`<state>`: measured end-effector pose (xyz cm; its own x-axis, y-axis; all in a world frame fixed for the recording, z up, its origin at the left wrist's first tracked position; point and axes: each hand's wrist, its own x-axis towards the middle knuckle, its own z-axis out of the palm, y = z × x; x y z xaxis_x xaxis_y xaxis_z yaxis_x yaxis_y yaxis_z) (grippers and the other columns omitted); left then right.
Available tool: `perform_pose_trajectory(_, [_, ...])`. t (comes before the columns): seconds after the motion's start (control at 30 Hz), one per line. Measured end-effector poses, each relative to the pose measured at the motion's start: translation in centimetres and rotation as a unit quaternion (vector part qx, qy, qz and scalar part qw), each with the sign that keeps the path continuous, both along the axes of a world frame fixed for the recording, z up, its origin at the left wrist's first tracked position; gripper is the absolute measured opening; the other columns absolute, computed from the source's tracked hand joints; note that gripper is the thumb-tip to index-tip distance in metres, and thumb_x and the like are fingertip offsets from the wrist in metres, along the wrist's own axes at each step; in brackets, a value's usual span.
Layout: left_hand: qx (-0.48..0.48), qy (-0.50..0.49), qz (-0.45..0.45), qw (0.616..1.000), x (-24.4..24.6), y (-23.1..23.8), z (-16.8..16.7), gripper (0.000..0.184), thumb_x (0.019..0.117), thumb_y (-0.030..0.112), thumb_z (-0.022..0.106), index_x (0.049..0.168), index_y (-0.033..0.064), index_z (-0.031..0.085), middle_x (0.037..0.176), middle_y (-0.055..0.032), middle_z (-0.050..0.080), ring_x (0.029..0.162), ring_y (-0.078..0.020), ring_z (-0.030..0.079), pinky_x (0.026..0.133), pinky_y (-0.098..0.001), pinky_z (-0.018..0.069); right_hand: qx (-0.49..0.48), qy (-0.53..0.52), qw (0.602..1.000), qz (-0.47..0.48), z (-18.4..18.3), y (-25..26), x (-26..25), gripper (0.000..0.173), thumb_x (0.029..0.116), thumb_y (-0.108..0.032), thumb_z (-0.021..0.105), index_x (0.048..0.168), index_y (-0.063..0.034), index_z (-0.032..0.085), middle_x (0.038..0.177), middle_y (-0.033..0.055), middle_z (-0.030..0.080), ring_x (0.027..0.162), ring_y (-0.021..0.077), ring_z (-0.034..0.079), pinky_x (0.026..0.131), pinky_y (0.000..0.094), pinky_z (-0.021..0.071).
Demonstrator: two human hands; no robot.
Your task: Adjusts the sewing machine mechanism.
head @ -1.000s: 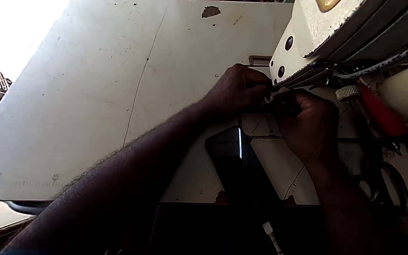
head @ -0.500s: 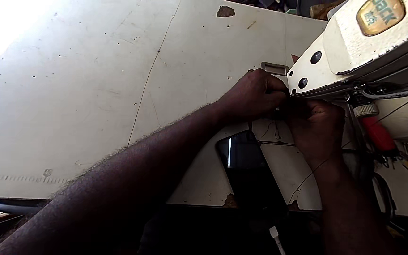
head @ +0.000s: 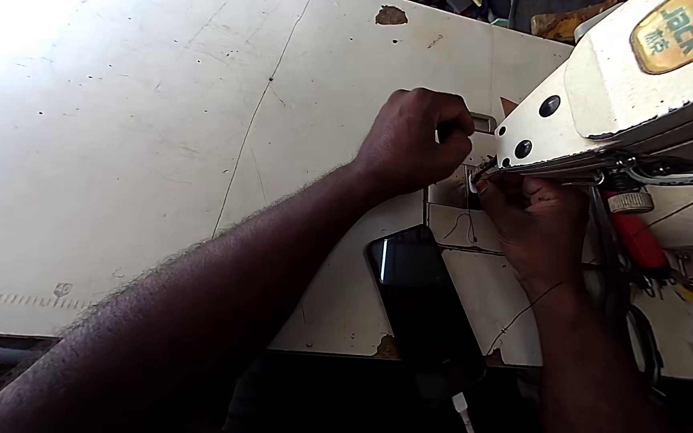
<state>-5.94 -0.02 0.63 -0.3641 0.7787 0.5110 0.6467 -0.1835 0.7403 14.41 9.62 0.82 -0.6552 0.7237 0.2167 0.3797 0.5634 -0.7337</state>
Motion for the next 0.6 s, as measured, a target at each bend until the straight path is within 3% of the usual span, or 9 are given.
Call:
perform_pose_trajectory(0.1, [-0.013,0.012,-0.058,0.998,0.6,0.1,-0.1,0.013,0.0904,0.012,0.065,0.094,0.0095,0.078,0.078,0.0036,0.069,0.06,-0.0027,0.056,0.053,-0.0243,0.0463,-0.004,0.013,1.0,0.002,0.0,-0.1,0.0,0.006,0.0948,-0.019,0.075,0.097,-0.014,0.075,0.079,-0.0055,0.073,0.062,0.0025,0.064,0.053,0.0191,0.0527])
perform_pose_trajectory(0.33, [-0.027,0.0,-0.06,0.998,0.5,0.2,-0.2,0.011,0.0903,0.013,0.066,0.092,0.0109,0.077,0.073,0.0056,0.068,0.057,-0.0016,0.055,0.052,-0.0233,0.0455,-0.003,0.018,1.0,0.007,-0.1,0.0,0.1,0.007,0.0952,-0.019,0.075,0.1,-0.0141,0.075,0.083,-0.005,0.075,0.065,0.0029,0.066,0.055,0.0197,0.0544])
perform_pose_trajectory(0.6, [-0.04,0.002,-0.127,0.991,1.4,0.9,-0.3,0.008,0.0944,0.016,0.072,0.09,0.012,0.077,0.073,0.0055,0.067,0.06,-0.0023,0.056,0.056,-0.0239,0.0468,-0.005,0.016,1.0,0.001,0.0,0.0,0.1,0.006,0.0942,-0.019,0.076,0.097,-0.0144,0.075,0.078,-0.0054,0.073,0.061,0.0025,0.065,0.053,0.02,0.0525])
